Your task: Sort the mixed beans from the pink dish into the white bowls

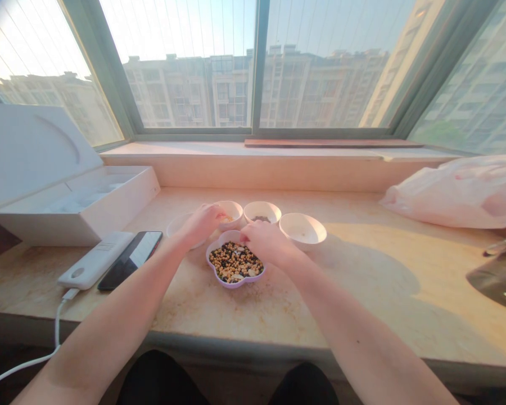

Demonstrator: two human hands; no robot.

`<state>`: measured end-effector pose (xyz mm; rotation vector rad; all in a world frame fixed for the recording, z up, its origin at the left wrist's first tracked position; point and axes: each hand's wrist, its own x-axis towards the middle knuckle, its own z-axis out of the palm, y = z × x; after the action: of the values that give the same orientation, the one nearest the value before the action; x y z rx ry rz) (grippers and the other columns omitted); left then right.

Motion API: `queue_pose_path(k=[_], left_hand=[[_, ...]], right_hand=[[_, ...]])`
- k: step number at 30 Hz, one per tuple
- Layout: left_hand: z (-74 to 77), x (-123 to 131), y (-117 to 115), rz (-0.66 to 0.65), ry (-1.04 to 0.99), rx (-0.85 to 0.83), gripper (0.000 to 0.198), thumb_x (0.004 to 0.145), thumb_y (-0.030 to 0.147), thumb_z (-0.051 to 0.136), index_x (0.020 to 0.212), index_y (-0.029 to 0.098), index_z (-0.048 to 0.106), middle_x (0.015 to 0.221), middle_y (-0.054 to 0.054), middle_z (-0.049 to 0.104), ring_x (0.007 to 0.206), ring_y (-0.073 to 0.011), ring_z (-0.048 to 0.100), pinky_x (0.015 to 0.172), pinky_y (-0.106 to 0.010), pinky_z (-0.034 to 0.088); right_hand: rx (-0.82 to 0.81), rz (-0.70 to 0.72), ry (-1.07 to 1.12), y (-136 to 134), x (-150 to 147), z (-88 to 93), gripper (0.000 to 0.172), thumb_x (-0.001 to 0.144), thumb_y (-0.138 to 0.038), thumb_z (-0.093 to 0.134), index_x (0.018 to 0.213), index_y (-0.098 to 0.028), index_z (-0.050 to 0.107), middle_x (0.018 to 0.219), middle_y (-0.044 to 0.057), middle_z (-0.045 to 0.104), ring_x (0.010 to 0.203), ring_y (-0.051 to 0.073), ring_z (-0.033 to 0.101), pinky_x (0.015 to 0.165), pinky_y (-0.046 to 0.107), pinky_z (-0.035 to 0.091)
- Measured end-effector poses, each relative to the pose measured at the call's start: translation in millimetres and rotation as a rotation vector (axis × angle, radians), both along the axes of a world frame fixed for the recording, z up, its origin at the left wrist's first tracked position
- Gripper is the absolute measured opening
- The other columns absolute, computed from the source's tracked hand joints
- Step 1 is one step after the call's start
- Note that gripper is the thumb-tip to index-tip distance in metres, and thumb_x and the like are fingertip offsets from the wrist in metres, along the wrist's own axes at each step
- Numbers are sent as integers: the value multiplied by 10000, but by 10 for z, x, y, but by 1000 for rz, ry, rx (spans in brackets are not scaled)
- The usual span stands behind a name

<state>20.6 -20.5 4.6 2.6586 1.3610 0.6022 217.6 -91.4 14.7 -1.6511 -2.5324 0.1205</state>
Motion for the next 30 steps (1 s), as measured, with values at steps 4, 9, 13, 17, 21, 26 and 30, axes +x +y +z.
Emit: queue_pose_path(k=[4, 9, 13, 17, 21, 26, 30], left_hand=[[19, -6, -61, -79, 51, 24, 199, 867, 80, 536, 808, 126, 721, 910, -121, 730, 815, -202, 616, 752, -295, 453], [52, 25, -94, -104, 64, 16, 273, 913, 89, 487, 870, 121, 755, 1022, -142, 743, 972, -239, 658, 911, -338, 502], [45, 37, -93, -108, 45, 12, 262, 914, 120, 510, 866, 124, 768, 1025, -146, 743, 1005, -259, 665, 960, -367, 506], [58, 37, -107, -98, 22, 0, 267, 916, 125, 502, 867, 136, 764, 1018, -131, 744, 996, -250, 669, 963, -359, 506], [102, 35, -132, -95, 18, -19, 262, 921, 132, 499, 830, 147, 744, 980, -111, 745, 962, -231, 666, 931, -337, 509], [116, 26, -120, -78, 2, -38, 250, 924, 136, 505, 806, 144, 725, 951, -107, 749, 876, -207, 665, 860, -319, 511], [118, 24, -121, -62, -47, -60, 261, 938, 143, 493, 892, 151, 750, 1031, -106, 757, 907, -203, 674, 863, -320, 513]], right_hand=[[24, 24, -90, 3, -26, -72, 325, 857, -104, 565, 909, -266, 841, 922, 79, 785, 850, 259, 721, 692, 324, 484], [23, 56, -95, -32, -29, -78, 299, 837, -79, 574, 848, -244, 824, 854, 89, 761, 796, 255, 709, 673, 324, 464], [11, 62, -92, -31, -21, -79, 298, 836, -75, 562, 847, -240, 809, 864, 87, 758, 800, 254, 703, 668, 320, 452], [6, 75, -68, -17, -7, -80, 331, 838, -63, 534, 890, -246, 804, 916, 71, 767, 850, 244, 703, 693, 309, 455], [-59, 61, 70, 14, 26, -67, 355, 821, -40, 540, 920, -258, 801, 924, 37, 777, 851, 213, 706, 699, 284, 475], [-259, 67, 482, 69, 106, -24, 146, 871, -159, 604, 908, -224, 729, 955, 18, 784, 864, 176, 715, 734, 254, 539], [-323, 100, 680, 141, 190, -26, 102, 895, -236, 620, 949, -213, 704, 958, 32, 784, 923, 185, 726, 822, 281, 563]])
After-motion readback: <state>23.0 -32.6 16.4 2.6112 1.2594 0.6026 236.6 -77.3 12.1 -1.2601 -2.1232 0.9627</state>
